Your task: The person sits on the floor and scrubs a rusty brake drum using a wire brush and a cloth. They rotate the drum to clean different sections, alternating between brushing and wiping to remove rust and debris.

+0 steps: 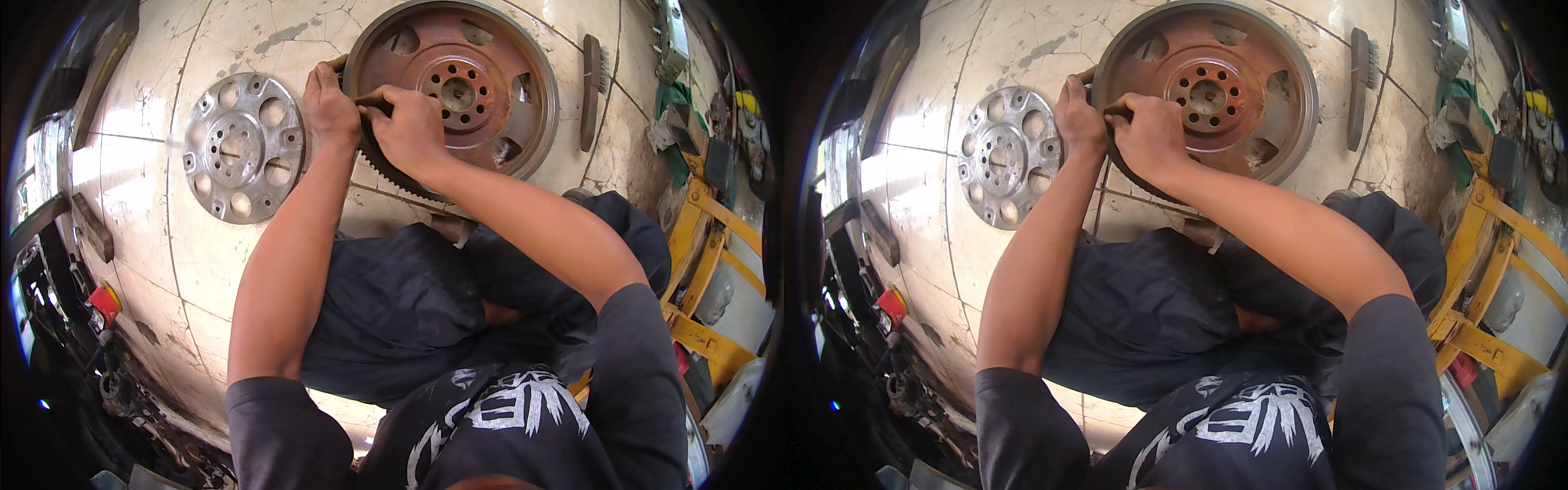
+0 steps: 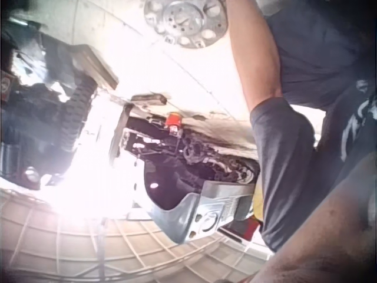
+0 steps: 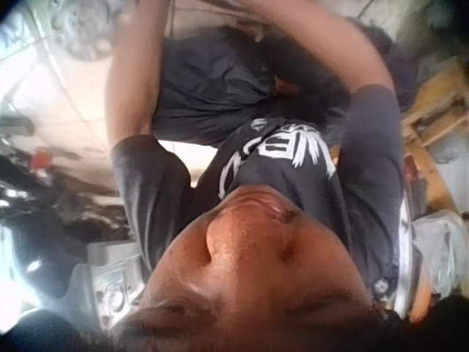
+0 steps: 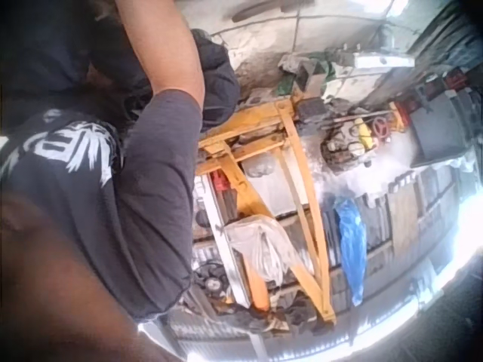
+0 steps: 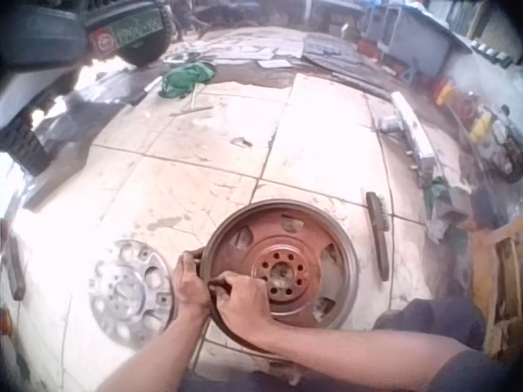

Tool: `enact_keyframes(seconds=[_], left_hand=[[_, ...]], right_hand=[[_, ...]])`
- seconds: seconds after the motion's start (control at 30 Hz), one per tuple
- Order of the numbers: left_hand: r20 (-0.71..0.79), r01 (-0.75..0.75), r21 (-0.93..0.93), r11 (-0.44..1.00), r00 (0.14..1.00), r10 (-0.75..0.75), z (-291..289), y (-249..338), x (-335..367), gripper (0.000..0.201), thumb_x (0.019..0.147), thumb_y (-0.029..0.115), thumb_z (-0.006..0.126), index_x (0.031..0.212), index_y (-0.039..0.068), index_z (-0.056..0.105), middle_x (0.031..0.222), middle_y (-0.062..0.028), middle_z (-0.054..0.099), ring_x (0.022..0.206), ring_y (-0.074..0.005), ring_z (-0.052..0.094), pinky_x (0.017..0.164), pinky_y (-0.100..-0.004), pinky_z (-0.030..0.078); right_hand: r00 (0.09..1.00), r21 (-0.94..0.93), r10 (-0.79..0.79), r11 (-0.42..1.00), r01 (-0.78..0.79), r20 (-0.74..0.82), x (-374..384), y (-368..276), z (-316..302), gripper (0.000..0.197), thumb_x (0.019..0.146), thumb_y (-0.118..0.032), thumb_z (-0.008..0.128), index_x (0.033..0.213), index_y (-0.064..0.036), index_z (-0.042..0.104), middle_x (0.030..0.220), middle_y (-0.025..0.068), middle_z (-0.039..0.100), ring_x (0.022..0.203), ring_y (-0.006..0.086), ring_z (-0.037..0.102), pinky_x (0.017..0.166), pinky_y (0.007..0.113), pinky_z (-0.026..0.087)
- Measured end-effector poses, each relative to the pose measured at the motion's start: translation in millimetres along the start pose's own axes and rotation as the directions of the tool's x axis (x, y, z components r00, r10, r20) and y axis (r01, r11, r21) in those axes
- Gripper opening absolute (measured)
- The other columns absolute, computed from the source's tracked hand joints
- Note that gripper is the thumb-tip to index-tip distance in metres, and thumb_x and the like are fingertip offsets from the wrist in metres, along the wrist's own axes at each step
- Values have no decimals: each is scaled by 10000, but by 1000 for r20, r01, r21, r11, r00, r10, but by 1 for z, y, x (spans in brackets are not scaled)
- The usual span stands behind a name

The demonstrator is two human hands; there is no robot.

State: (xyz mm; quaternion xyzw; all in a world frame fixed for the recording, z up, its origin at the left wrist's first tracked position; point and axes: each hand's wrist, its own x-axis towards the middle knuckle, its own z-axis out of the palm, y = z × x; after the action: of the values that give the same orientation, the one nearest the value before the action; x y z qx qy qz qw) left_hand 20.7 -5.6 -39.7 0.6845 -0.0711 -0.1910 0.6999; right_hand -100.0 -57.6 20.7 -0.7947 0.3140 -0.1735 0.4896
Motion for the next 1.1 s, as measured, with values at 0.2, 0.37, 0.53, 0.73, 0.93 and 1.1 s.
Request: enact_keyframes(seconds=[0.2, 0.37, 0.53, 0.73, 0.93, 1.1], left_hand=[[-57, -25, 150, 988, 998, 33, -4, -2, 0, 477, 1143, 307, 419, 1125, -62, 722, 1048, -191, 730, 935, -290, 659, 895, -400, 512], [-54, -15, 128, 992, 998, 22, -2, -1, 2, 487, 1136, 322, 424, 1128, -64, 720, 1034, -215, 727, 934, -329, 656, 901, -422, 506], [-81, -43, 188, 981, 995, 59, -7, -4, 2, 489, 1131, 321, 420, 1113, -36, 754, 1038, -224, 731, 944, -361, 664, 898, -437, 504], [-71, -30, 314, 949, 996, 55, 0, 4, 1, 459, 1129, 288, 435, 1111, -39, 757, 1039, -205, 737, 945, -343, 670, 896, -434, 506], [-86, -43, 177, 983, 995, 59, -8, -9, 3, 436, 1127, 260, 446, 1137, -48, 755, 990, -168, 750, 910, -275, 679, 868, -386, 519], [-35, -32, 66, 997, 999, 35, -3, -5, 4, 467, 1137, 274, 419, 1139, -42, 764, 1005, -155, 762, 898, -234, 683, 862, -359, 534]], right_hand=[[985, -7, 14, 1000, -13, 174, -35, 0, -23, 168, 894, -122, 723, 991, -6, 795, 915, 232, 760, 854, 399, 742, 828, 467, 554], [996, -51, 88, 995, -90, -24, 9, -10, 4, 150, 886, -110, 723, 969, -6, 792, 908, 230, 760, 863, 414, 735, 833, 469, 551], [993, -51, 86, 995, -82, 78, -32, -3, -8, 158, 880, -127, 736, 979, -23, 802, 888, 225, 760, 856, 399, 740, 823, 466, 550], [952, -23, 272, 960, -278, -144, 22, -18, 15, 164, 913, -177, 745, 1011, -67, 817, 929, 171, 786, 881, 352, 760, 828, 435, 560], [993, -52, 112, 992, -113, -24, -18, -2, 11, 174, 902, -161, 747, 1021, -46, 802, 949, 175, 784, 897, 361, 758, 838, 437, 564], [955, -17, 168, 984, -178, -246, 29, -9, 26, 157, 893, -140, 753, 1001, -40, 806, 901, 204, 772, 852, 374, 753, 820, 435, 564]])
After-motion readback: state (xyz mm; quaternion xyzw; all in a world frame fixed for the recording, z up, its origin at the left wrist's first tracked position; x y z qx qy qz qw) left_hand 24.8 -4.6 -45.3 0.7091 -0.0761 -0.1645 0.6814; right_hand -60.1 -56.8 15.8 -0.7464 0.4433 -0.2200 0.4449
